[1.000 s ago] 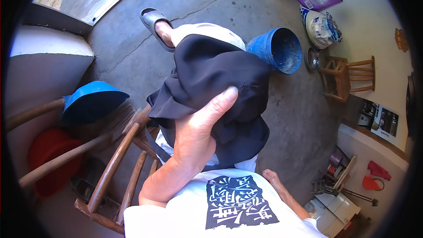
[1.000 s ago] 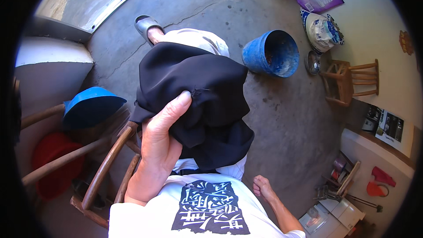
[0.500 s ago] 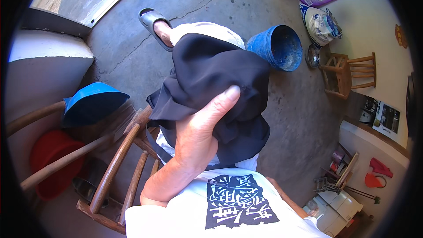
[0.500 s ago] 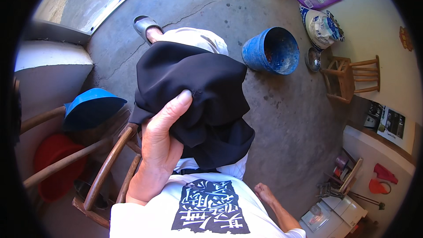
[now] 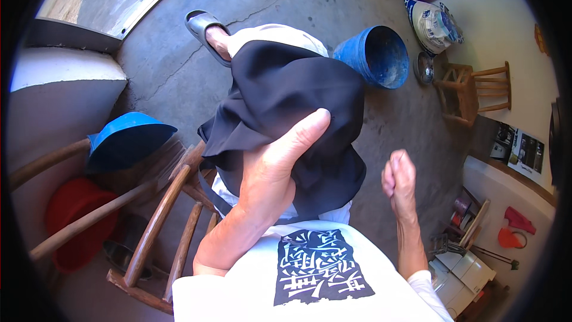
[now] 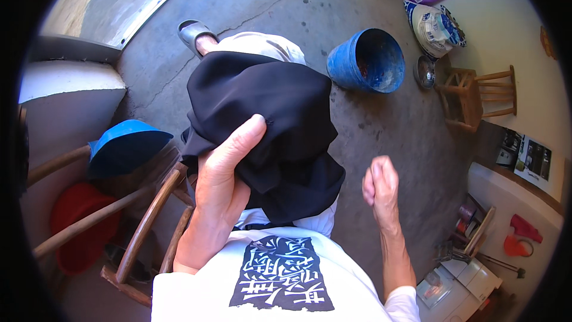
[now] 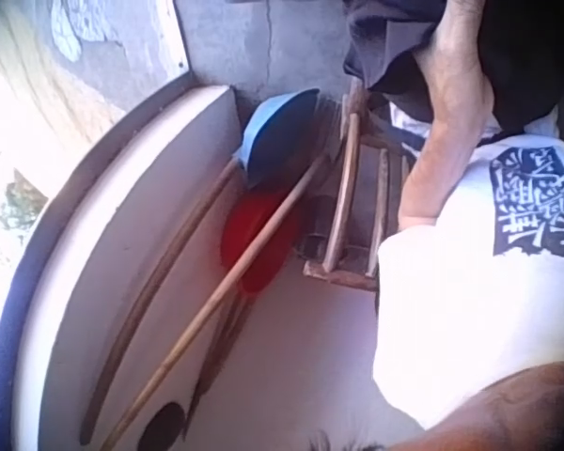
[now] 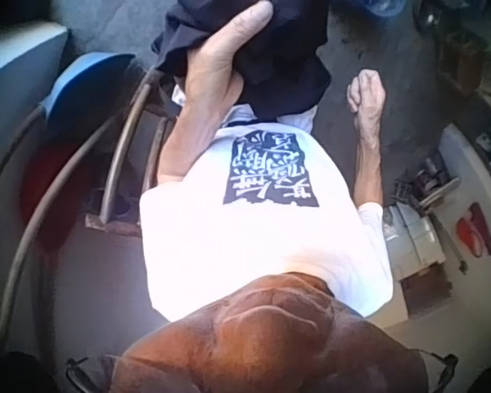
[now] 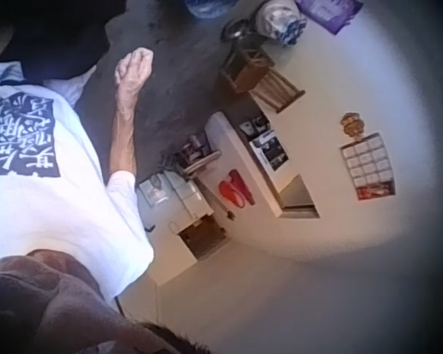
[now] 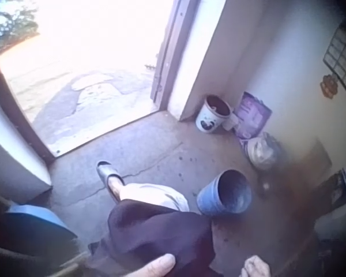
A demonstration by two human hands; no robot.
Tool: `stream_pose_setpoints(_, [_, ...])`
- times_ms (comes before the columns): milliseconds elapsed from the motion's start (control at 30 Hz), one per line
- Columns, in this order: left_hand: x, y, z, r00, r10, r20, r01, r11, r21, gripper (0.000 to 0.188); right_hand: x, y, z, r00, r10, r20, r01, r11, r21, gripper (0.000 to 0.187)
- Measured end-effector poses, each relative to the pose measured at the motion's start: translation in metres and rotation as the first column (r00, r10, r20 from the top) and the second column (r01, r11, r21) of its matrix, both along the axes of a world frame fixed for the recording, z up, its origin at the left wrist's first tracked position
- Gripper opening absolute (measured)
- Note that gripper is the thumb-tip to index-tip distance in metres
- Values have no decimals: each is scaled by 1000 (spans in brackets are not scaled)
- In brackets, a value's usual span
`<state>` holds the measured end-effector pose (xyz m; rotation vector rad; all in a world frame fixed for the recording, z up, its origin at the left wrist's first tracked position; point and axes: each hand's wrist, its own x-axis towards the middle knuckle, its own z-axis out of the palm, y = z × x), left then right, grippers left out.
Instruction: The recorder is sewing a piece of black fabric by hand using a needle and thread.
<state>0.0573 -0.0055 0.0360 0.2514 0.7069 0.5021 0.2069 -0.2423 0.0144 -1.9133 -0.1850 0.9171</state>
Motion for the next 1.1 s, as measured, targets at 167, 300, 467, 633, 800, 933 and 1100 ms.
stream_pose_setpoints(167, [-1, -3, -3, 998, -1, -57, 1, 1000, -7, 39, -7, 121, 39, 977, 115, 179, -155, 961, 228, 21])
stream_pose_setpoints(300, [2, -3, -4, 999, -3, -50, 3, 1000, -2, 37, -11, 157, 44, 970, 229, -76, -209, 955, 209, 12])
stream_pose_setpoints(467, [7, -2, -9, 1000, -25, 12, 26, 998, -48, 33, -12, 176, 37, 967, 253, -8, -240, 926, 291, 9])
stream_pose_setpoints(633, [11, -1, -13, 999, 13, 31, -10, 994, -111, 28, -25, 164, 63, 979, 193, 69, -204, 896, 394, 14])
stream_pose_setpoints(800, [10, -3, -4, 1000, -1, -10, 1, 997, -78, 24, -55, 148, 71, 963, 215, 164, -256, 920, 296, 9])
stream_pose_setpoints(933, [5, -4, -3, 997, -53, -56, 50, 997, -60, 25, -55, 142, 74, 986, 161, -30, -150, 961, 231, 7])
stream_pose_setpoints(1100, [2, -11, -13, 996, -45, -82, 40, 997, -72, 28, -51, 143, 72, 992, 123, -27, -113, 968, 225, 9])
